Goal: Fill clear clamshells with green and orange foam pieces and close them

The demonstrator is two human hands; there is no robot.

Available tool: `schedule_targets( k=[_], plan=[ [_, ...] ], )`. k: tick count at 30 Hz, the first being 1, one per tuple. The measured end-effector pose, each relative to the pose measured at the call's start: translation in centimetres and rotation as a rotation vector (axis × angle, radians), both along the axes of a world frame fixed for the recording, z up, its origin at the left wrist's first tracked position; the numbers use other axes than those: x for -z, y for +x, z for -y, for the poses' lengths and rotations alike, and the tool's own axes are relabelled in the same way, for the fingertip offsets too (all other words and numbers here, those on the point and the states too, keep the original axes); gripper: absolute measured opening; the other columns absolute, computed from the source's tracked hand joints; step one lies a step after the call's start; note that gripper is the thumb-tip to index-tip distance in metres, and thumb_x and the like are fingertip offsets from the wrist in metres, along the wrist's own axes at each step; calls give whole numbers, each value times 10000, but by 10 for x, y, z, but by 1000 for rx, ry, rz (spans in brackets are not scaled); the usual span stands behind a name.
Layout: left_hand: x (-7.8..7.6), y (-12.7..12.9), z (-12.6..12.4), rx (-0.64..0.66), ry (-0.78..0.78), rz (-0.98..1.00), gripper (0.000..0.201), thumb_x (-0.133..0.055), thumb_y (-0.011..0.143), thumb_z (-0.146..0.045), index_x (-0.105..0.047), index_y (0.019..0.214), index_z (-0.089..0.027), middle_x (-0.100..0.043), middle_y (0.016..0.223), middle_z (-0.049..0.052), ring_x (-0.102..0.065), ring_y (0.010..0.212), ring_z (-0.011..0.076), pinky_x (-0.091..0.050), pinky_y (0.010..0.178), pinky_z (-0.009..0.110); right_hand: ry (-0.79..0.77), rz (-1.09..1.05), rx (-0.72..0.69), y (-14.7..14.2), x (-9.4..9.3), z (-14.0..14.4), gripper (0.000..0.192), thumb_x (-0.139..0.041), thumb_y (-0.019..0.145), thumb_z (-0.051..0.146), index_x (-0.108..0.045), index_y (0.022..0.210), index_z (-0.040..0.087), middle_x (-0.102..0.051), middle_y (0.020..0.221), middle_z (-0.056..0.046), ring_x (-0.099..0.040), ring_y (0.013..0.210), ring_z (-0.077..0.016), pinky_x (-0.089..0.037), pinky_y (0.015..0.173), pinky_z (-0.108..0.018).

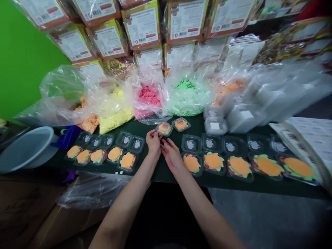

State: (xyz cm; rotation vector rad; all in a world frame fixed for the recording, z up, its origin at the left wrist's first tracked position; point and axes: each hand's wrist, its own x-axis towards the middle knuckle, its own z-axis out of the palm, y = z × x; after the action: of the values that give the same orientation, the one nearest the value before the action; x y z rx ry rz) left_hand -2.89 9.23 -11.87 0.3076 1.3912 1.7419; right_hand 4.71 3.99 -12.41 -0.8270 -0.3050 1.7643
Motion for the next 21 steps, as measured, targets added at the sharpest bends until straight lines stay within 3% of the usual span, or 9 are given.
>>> schedule_targets(
  k=[4,8,11,13,16,18,21],
  plan=[
    [-10,-3,-5,82,21,-39,289,-660,841,5,-614,1087,-139,-710,1032,93,-706,949,155,-526,984,338,-7,3,9,-10,1,-36,529,-780,682,174,-583,1161,283,-752,1113,-10,-745,971,-164,-599,928,-362],
    [-21,-21,35,200,121,-178,350,-709,779,35,-699,1080,-144,-722,1161,134,-670,1136,223,-452,1085,359,-28,-3,-5,-14,3,-42,541,-749,695,138,-573,1181,297,-730,1125,3,-753,927,-161,-609,922,-379],
    [-30,-44,64,271,190,-543,248,-685,852,-74,-709,1081,-166,-723,1146,123,-678,1078,226,-480,1035,363,-34,-7,-10,-12,4,-31,508,-768,698,136,-586,1148,286,-716,1121,-10,-761,944,-172,-589,956,-385],
    [-38,-57,68,273,192,-877,212,-639,903,-137,-692,1106,-166,-714,1128,120,-670,1045,234,-496,998,383,-42,-4,-1,-11,5,-25,488,-772,704,138,-588,1136,271,-715,1100,-27,-762,972,-190,-573,977,-396],
    [-51,-64,41,324,260,-1384,349,-589,919,-127,-620,1266,-152,-660,1269,141,-594,1196,269,-468,1047,424,-73,2,35,-14,6,-26,460,-734,717,109,-560,1109,273,-720,1033,-20,-766,954,-194,-560,993,-422],
    [-59,-61,11,438,317,-1685,460,-561,904,-74,-573,1356,-155,-609,1388,146,-524,1296,288,-443,1079,445,-98,4,61,-16,6,-33,427,-700,728,88,-534,1073,277,-724,987,-9,-766,929,-185,-556,998,-433],
    [-62,-57,-28,622,341,-2019,411,-509,916,-50,-629,1294,-161,-652,1345,140,-568,1217,292,-470,1012,442,-122,1,90,-18,7,-40,389,-652,742,67,-513,1037,280,-731,943,0,-763,924,-178,-549,1010,-445]
  ],
)
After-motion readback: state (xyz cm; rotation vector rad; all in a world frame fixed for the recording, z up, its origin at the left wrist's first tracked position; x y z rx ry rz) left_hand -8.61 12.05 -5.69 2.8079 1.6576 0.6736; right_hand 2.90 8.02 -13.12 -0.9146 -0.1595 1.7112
